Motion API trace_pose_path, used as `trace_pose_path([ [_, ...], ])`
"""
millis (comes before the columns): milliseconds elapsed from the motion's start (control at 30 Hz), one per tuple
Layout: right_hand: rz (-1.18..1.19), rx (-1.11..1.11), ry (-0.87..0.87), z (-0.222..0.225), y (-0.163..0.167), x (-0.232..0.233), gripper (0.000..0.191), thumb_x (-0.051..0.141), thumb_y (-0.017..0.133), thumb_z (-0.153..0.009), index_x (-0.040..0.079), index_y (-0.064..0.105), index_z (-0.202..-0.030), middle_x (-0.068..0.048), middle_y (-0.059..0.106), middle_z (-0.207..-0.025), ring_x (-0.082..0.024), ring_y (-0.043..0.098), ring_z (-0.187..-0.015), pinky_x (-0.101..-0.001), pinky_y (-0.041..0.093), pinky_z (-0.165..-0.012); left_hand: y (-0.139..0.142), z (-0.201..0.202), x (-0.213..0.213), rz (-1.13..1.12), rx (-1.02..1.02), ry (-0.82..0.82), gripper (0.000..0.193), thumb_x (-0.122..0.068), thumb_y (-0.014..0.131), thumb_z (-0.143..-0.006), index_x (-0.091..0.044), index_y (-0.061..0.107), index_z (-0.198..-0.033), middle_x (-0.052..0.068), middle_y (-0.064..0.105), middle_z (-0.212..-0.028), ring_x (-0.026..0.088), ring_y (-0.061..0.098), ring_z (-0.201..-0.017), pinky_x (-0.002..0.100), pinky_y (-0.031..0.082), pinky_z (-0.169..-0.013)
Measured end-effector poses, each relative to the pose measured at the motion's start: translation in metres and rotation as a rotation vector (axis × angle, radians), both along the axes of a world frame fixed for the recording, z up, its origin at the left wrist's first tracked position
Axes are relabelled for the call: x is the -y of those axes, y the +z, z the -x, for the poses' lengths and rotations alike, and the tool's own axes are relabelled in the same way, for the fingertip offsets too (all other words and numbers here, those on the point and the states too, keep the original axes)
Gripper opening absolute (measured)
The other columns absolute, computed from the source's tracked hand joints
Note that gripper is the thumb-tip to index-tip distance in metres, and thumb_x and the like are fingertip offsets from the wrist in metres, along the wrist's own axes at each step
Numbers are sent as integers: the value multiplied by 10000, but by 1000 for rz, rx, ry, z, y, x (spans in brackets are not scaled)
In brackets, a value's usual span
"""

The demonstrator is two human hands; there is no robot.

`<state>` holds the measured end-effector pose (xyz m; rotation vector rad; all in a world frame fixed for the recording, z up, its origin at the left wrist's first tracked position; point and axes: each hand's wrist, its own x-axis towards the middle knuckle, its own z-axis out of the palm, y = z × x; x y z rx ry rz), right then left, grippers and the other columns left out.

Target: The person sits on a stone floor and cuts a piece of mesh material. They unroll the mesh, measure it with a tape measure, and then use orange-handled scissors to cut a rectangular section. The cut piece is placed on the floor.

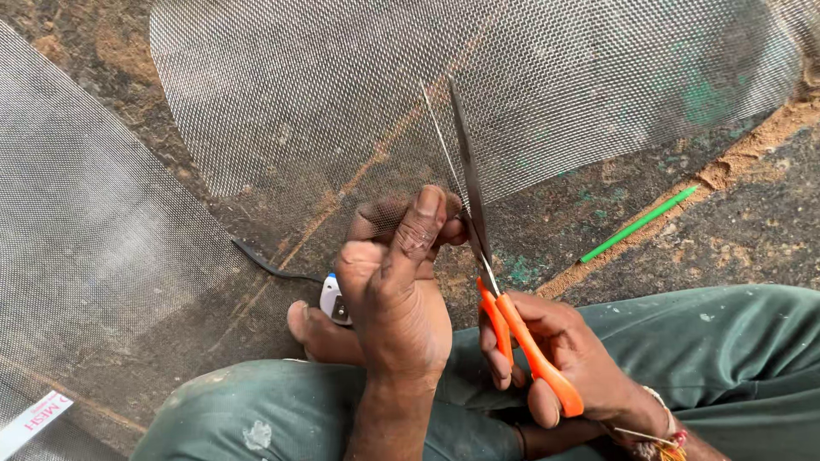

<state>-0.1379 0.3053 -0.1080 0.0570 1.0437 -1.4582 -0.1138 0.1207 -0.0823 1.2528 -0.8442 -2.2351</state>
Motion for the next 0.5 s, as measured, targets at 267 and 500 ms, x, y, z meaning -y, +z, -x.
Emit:
trace_pose_path([
  [267, -50, -48, 29, -2, -2, -5, 914, 748, 861, -636, -41, 643, -1044, -24, 609, -762, -93, 592, -654, -255, 523, -606, -1, 0, -3, 54, 54, -22, 123, -87, 729, -976, 7, 652, -963, 100, 699, -868, 162, 638, -807, 327, 532, -821],
  [500, -30, -32, -14, -4, -1, -4, 975, 765, 856, -604, -43, 636, -1104, -21, 613, -808, -90, 600, -651, -256, 541, -586, 2, 1, -6, 91, 97, 0, 106, -68, 741, -949, 10, 696, -893, 93, 688, -864, 158, 643, -795, 329, 535, -806],
])
